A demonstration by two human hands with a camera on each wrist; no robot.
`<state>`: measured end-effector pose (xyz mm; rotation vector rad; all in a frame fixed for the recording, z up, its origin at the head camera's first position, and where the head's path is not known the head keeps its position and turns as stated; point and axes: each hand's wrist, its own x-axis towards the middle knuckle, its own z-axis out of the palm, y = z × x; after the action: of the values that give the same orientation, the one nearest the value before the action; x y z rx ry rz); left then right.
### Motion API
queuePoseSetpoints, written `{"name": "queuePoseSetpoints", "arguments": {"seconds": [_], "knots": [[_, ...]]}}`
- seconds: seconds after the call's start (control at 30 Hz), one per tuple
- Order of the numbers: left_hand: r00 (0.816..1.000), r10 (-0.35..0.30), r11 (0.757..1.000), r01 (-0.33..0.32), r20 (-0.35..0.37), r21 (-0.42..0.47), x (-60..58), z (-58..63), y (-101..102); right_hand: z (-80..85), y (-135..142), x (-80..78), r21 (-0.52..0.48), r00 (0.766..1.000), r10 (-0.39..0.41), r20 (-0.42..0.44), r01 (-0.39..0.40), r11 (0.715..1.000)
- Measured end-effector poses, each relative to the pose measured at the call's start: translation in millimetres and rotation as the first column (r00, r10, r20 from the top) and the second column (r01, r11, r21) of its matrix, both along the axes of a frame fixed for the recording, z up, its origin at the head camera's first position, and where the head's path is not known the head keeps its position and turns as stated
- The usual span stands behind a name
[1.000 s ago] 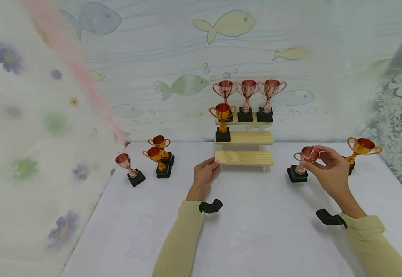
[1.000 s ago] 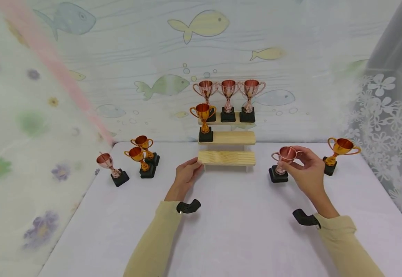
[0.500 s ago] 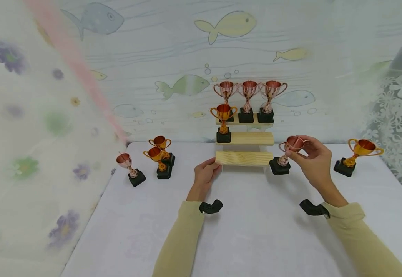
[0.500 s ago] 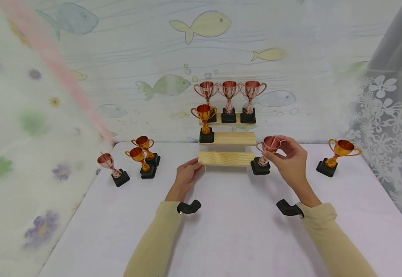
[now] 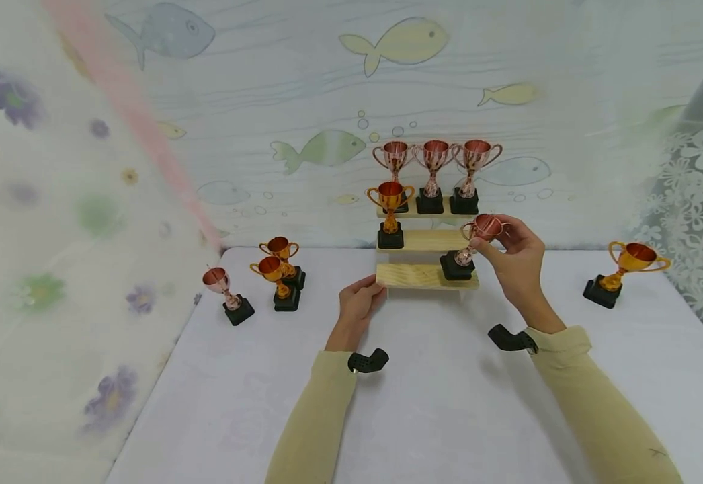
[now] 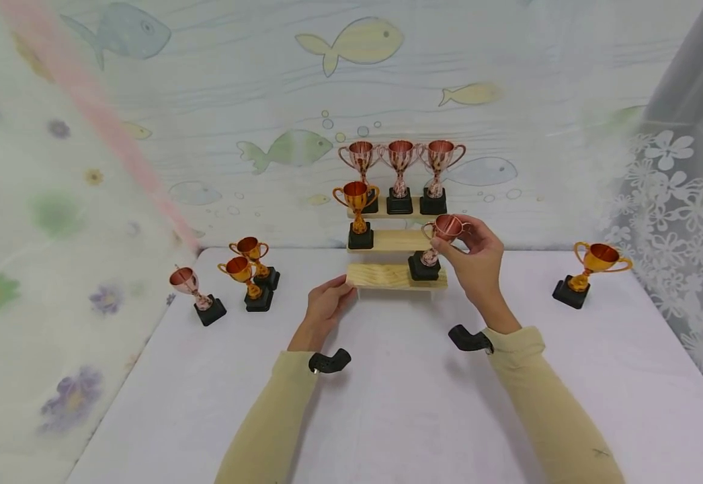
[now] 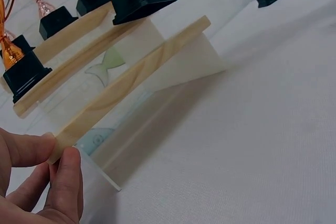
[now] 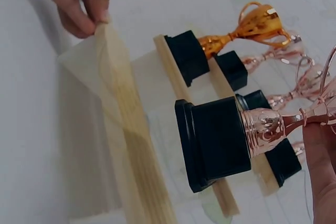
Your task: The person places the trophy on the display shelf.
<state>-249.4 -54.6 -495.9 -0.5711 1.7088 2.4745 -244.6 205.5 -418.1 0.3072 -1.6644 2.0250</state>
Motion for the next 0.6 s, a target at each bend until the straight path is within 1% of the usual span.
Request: {"name": "queuePoseSetpoints", "arguments": {"seconds": [0.13, 0.33, 0.47, 0.6], "knots": [[1.0, 0.005, 1.0, -0.005, -0.003, 0.007, 0.1, 0.2, 1, 5.0, -10, -9.1, -0.016, 1.0, -0.005, -0.015, 0.005, 1.0], [1.0, -0.002, 1.0, 0.002, 0.003, 0.004, 1.7, 1.2, 1, 13.8, -21, -20.9, 0.023, 0.998, -0.039, -0.041, 0.04, 0.999], [1.0, -0.009, 1.0, 0.009, 0.002, 0.002, 1.1, 0.7, 1, 19.5, -27, -28.6, 0.048, 0.998, -0.054, -0.037, 0.056, 0.997], [1.0, -0.015, 1.0, 0.015, 0.007, 0.004, 0.4, 0.4, 0, 21.2, -32, -38.1, 0.082, 0.998, -0.068, -0.014, 0.069, 0.994]]}}
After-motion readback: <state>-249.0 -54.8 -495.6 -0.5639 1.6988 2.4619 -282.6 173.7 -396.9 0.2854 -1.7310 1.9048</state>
